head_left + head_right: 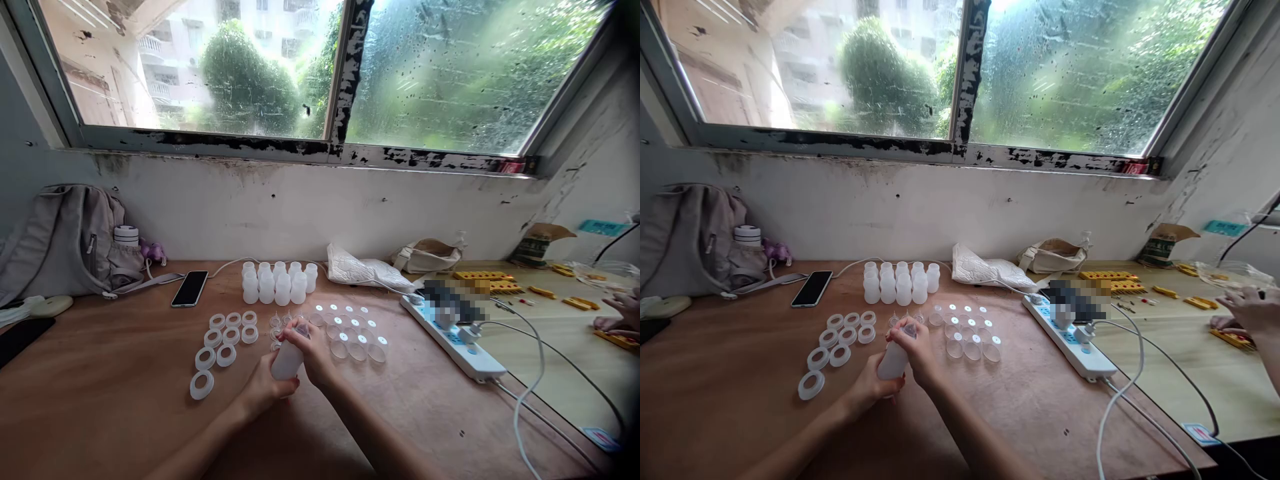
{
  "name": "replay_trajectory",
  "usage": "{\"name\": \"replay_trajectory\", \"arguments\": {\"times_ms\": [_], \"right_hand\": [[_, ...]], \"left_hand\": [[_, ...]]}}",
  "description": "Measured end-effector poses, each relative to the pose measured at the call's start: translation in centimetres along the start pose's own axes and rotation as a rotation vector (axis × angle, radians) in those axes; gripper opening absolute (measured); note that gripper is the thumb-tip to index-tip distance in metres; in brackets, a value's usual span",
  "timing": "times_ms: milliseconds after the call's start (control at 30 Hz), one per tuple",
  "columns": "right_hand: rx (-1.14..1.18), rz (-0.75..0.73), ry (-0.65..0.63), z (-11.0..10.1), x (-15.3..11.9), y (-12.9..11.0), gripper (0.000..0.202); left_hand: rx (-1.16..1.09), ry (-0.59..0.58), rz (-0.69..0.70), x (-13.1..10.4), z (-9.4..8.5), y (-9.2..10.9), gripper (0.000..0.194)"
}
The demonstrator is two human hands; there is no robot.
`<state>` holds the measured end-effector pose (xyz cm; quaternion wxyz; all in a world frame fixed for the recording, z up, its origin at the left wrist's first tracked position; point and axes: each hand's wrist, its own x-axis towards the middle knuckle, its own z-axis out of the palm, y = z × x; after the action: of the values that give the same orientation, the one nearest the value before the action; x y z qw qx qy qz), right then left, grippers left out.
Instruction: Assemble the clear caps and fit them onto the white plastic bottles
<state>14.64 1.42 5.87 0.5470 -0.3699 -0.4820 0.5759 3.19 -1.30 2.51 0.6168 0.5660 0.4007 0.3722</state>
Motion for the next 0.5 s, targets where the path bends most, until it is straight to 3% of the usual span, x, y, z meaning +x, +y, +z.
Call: {"name": "replay_trajectory", "arguments": {"times_ms": [133,267,333,400,500], "right_hand": [[-0.114,-0.074,0.031,0.5,-0.1,0.0,0.016],[-0.34,-0.166,-0.093,-0.5,1.0,-0.9,0.019],[-0.46,-0.228,-0.148,-2.1,2.1,-1.6,0.024],[-0.605,-0.28,-0.1,-4.6,3.7,-2.1,0.028],[-1.108,-0.353,0.013,-8.5,6.0,-1.8,0.023]], "left_hand": [[0.355,0.208,0.167,0.0,-0.2,0.1,0.026],[0.474,0.323,0.279,0.2,-1.2,0.6,0.029],[0.418,0.318,0.251,0.4,-1.7,0.7,0.032],[0.317,0.295,0.189,0.6,-2.1,0.9,0.04],[0.21,0.303,0.151,0.7,-2.5,1.1,0.045]]}}
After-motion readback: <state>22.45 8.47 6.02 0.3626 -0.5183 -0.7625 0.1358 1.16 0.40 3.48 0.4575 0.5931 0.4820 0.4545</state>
